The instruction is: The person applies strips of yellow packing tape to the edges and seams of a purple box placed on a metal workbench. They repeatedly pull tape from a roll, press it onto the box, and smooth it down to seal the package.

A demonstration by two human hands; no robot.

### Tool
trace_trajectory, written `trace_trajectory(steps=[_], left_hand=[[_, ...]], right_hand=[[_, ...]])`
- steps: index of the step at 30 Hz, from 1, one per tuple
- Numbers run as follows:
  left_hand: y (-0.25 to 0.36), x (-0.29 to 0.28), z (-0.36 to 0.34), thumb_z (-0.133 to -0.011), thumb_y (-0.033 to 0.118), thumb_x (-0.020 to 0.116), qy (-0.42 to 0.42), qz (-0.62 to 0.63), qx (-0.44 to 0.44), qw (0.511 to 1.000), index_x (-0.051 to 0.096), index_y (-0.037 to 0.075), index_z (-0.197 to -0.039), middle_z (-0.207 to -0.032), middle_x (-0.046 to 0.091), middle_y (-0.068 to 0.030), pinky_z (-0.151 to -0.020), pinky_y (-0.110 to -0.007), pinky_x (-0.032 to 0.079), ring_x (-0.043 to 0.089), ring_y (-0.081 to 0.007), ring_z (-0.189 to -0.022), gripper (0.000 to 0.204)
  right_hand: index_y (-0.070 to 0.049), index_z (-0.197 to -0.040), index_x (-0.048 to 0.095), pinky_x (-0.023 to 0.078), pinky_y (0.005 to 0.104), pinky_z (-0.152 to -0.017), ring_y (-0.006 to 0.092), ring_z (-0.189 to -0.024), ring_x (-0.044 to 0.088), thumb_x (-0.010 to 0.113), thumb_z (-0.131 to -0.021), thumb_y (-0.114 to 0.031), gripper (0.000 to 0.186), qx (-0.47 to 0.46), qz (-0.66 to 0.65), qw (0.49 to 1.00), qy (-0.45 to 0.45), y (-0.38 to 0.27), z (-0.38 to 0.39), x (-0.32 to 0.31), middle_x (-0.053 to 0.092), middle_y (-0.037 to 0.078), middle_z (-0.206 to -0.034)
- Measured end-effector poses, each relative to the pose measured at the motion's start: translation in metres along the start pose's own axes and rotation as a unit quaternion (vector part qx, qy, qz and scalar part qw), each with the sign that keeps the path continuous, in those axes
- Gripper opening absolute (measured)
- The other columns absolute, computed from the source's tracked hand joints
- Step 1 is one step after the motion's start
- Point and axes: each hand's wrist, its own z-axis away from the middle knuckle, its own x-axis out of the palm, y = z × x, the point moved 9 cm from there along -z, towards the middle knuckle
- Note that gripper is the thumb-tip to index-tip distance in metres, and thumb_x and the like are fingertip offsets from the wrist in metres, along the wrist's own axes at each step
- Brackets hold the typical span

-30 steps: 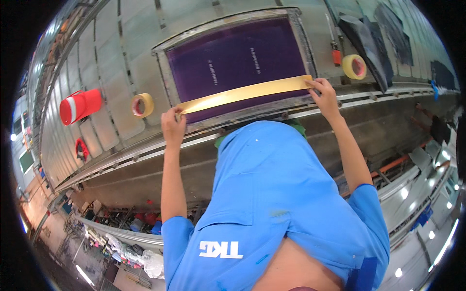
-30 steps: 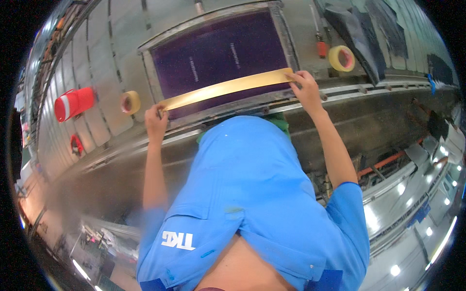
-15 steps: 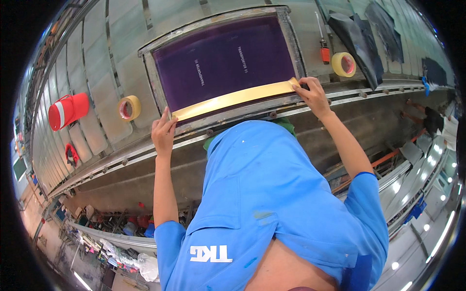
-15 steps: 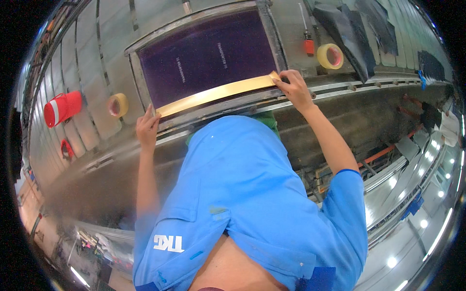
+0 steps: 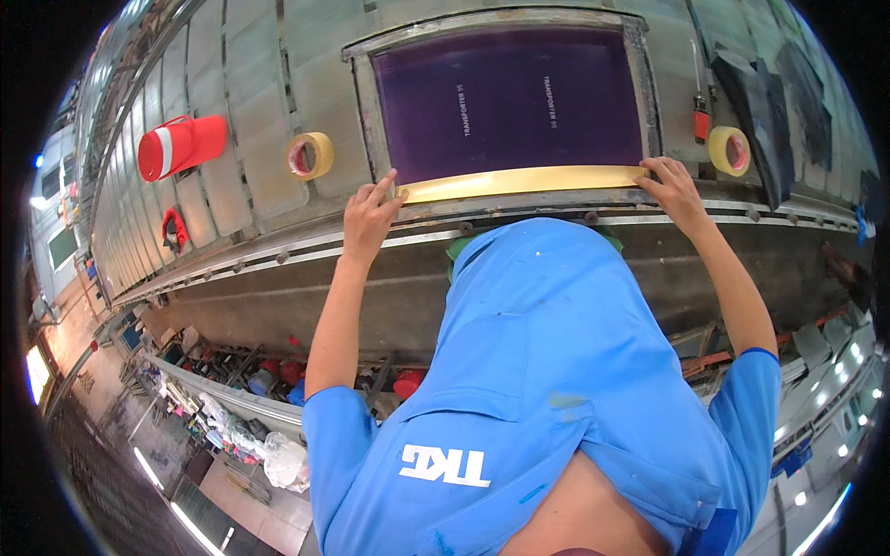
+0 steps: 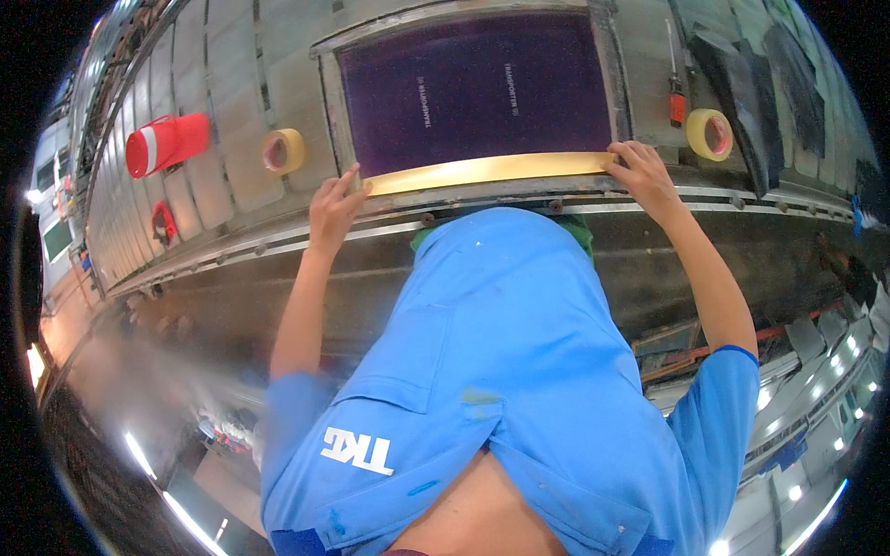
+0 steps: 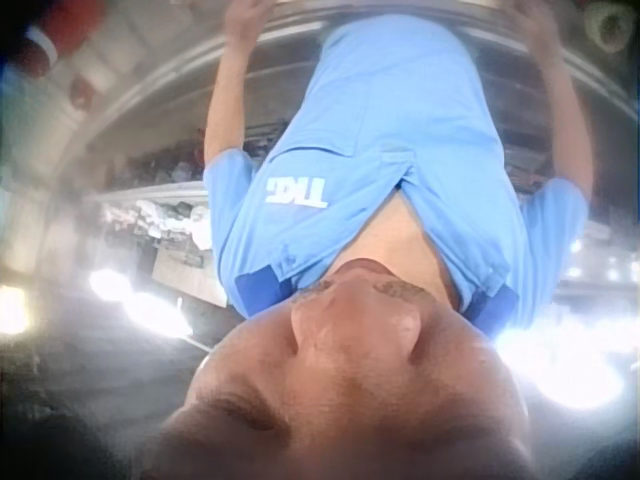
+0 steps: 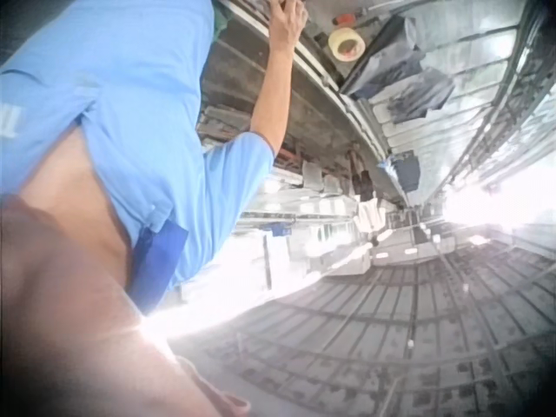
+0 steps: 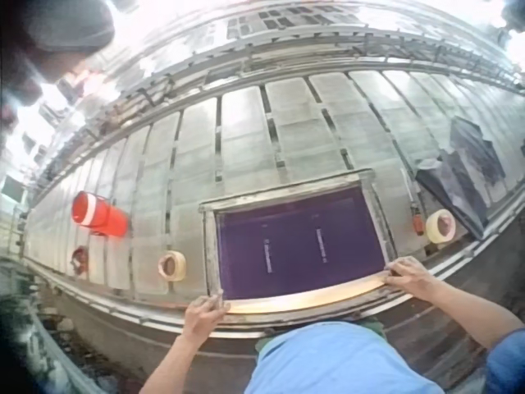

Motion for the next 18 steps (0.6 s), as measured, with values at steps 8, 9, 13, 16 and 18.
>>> trace_trajectory(steps=[8, 9, 13, 16, 18], left_hand=[[0.001, -0.001, -0.002, -0.071, 0.007, 0.073, -0.047, -0.024, 0.026, 0.998, 0.078, 0.018, -0.097, -0.141, 0.057, 0.0008, -0.085, -0.037, 0.053, 0.06, -0.0256, -0.108, 0.029], [0.002, -0.002, -0.003, -0.071, 0.006, 0.073, -0.051, -0.032, 0.029, 0.998, 0.078, 0.018, -0.097, -0.14, 0.058, 0.0005, -0.085, -0.037, 0.054, 0.06, -0.026, -0.106, 0.029], [0.004, -0.002, -0.003, -0.07, 0.005, 0.072, -0.042, -0.033, 0.039, 0.998, 0.077, 0.017, -0.098, -0.141, 0.057, -0.0006, -0.086, -0.038, 0.053, 0.06, -0.0267, -0.109, 0.03], [0.009, -0.007, -0.003, -0.071, 0.006, 0.071, -0.036, -0.041, 0.045, 0.997, 0.076, 0.016, -0.097, -0.142, 0.056, -0.0016, -0.088, -0.04, 0.052, 0.06, -0.0273, -0.11, 0.029], [0.009, -0.006, -0.003, -0.072, 0.007, 0.07, -0.033, -0.059, 0.053, 0.996, 0.076, 0.016, -0.095, -0.142, 0.056, -0.0021, -0.089, -0.041, 0.052, 0.06, -0.0276, -0.112, 0.026]], right_hand=[[-0.008, -0.099, 0.066, 0.045, 0.0414, -0.097, 0.0261, -0.115, 0.055, 0.061, -0.079, -0.01, 0.021, -0.032, 0.005, 0.997, -0.065, 0.004, -0.003, 0.008, 0.058, 0.007, -0.12], [-0.008, -0.1, 0.065, 0.045, 0.0414, -0.097, 0.0259, -0.116, 0.054, 0.061, -0.079, -0.01, 0.021, -0.031, 0.009, 0.997, -0.073, 0.004, -0.003, 0.008, 0.058, 0.007, -0.12], [-0.008, -0.1, 0.065, 0.044, 0.0414, -0.098, 0.0256, -0.117, 0.053, 0.061, -0.079, -0.01, 0.022, -0.035, 0.016, 0.995, -0.091, 0.005, -0.003, 0.012, 0.058, 0.007, -0.12], [-0.008, -0.1, 0.066, 0.044, 0.0416, -0.099, 0.026, -0.117, 0.053, 0.061, -0.079, -0.009, 0.022, -0.039, 0.018, 0.994, -0.105, 0.005, -0.004, 0.013, 0.057, 0.007, -0.121], [-0.008, -0.1, 0.066, 0.044, 0.0417, -0.099, 0.0263, -0.117, 0.053, 0.061, -0.079, -0.009, 0.022, -0.039, 0.016, 0.993, -0.108, 0.005, -0.004, 0.014, 0.057, 0.007, -0.122]])
